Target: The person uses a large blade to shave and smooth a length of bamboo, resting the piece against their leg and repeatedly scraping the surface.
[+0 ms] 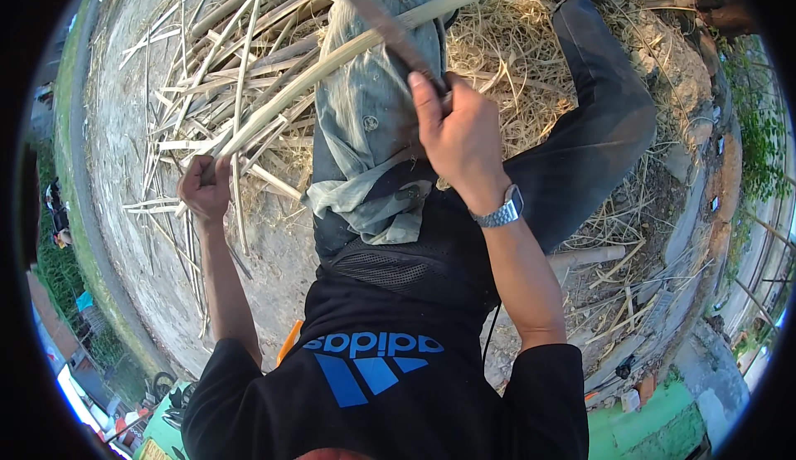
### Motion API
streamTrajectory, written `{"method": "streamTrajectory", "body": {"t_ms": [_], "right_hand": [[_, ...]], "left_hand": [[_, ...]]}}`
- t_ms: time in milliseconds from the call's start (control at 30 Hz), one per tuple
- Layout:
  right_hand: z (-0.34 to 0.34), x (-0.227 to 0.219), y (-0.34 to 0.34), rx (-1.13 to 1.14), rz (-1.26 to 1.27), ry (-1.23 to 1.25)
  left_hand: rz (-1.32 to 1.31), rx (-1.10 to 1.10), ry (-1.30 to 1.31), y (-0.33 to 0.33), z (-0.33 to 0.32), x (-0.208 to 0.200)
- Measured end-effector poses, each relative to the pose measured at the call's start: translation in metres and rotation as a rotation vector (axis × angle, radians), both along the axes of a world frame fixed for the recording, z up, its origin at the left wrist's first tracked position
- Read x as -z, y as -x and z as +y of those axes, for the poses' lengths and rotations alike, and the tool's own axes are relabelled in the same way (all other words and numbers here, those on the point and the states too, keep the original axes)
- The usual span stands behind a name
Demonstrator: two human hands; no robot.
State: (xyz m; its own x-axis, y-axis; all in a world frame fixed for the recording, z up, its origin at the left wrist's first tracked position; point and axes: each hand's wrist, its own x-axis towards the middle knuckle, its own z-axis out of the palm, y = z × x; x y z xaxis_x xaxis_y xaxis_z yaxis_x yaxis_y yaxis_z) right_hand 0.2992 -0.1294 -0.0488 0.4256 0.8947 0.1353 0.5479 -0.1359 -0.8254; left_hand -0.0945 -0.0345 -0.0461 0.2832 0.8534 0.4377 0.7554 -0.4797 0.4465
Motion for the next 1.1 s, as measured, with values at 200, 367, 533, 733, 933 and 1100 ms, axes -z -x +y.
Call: {"method": "streamTrajectory", "body": {"t_ms": [200,367,533,733,933,1100], "right_hand": [[0.011,-0.016,-0.024,0.175,-0.016,0.034],[0.000,-0.018,0.008,-0.027,0.024,0.073],[0.010,-0.028,-0.034,0.125,-0.069,0.075],[-0.014,-0.019,-0.008,-0.061,-0.039,0.123],[-0.008,-0.021,-0.040,0.119,-0.046,0.127],[-0.023,-0.012,-0.009,-0.038,-0.032,0.102]], "left_hand": [[0.054,-0.020,0.054,0.046,-0.004,-0.015],[0.081,-0.002,-0.031,0.033,-0.002,-0.016],[0.061,-0.023,0.026,0.034,-0.008,-0.013],[0.034,-0.029,-0.023,0.026,-0.002,-0.007],[0.055,-0.044,0.040,0.027,-0.006,-0.008],[0.061,-0.019,0.053,0.018,-0.006,-0.001]]}}
